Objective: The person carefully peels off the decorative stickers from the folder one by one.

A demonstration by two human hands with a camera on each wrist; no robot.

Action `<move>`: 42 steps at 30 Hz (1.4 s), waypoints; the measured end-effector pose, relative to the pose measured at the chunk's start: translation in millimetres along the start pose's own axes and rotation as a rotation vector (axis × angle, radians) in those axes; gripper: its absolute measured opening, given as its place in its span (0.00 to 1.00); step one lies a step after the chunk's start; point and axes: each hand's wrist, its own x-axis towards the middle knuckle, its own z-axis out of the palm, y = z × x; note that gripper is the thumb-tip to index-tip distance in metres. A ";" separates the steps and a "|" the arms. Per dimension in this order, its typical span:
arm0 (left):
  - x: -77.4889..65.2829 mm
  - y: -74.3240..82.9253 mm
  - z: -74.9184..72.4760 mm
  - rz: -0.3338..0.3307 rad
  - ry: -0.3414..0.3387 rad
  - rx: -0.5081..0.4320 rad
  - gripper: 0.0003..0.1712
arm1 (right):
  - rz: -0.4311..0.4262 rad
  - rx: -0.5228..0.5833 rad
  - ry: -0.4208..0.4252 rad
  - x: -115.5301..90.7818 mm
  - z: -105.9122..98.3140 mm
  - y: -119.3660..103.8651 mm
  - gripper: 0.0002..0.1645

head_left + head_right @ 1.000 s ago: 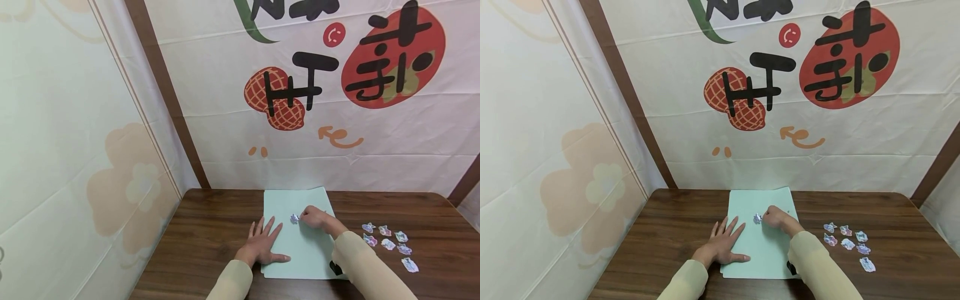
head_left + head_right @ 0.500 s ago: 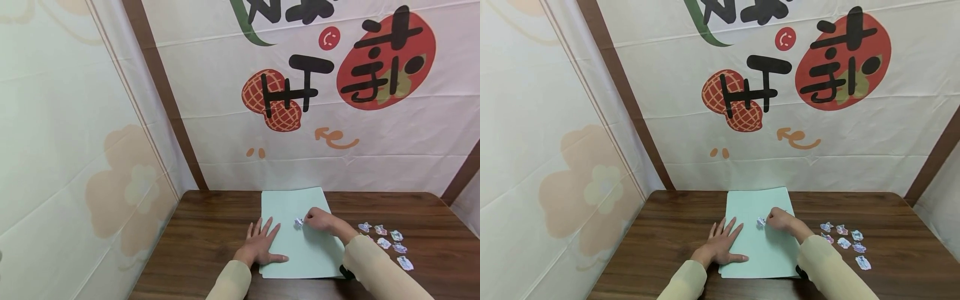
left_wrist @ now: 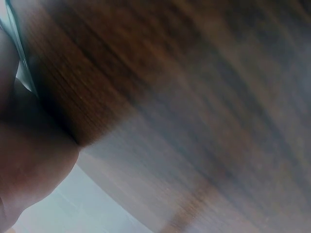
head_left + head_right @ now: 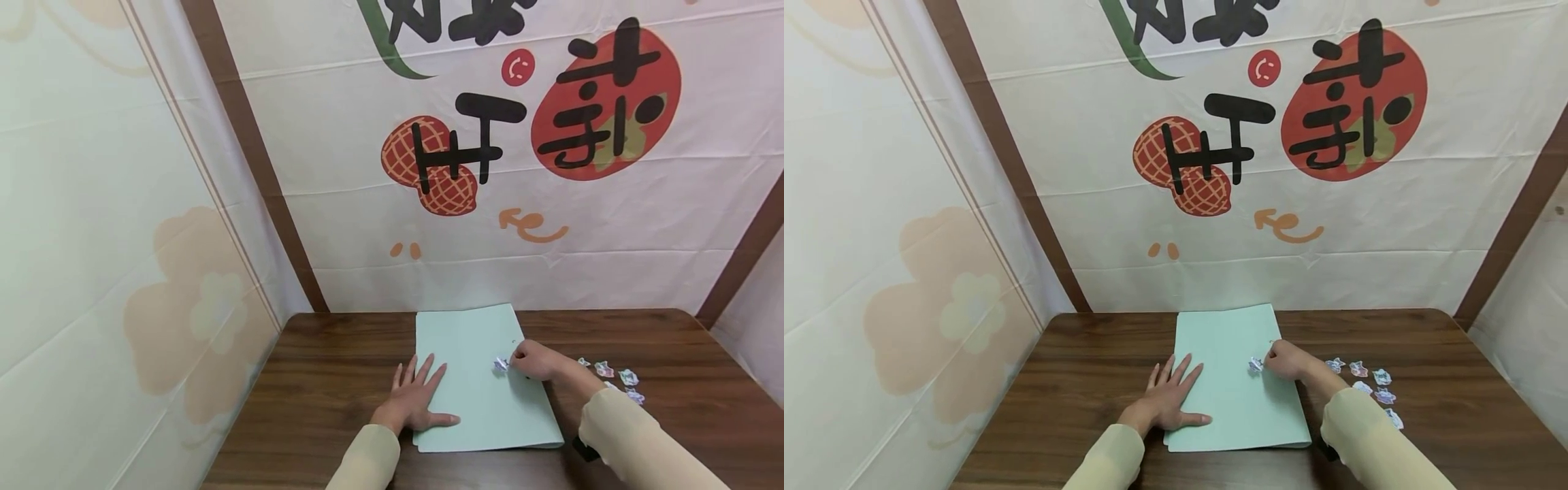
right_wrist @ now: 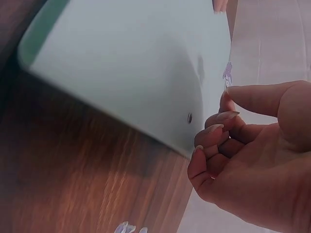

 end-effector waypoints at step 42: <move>-1.7 -1.7 -5.6 -0.004 -0.006 -0.037 0.64 | 0.019 0.077 -0.085 -100.0 -59.5 113.9 0.22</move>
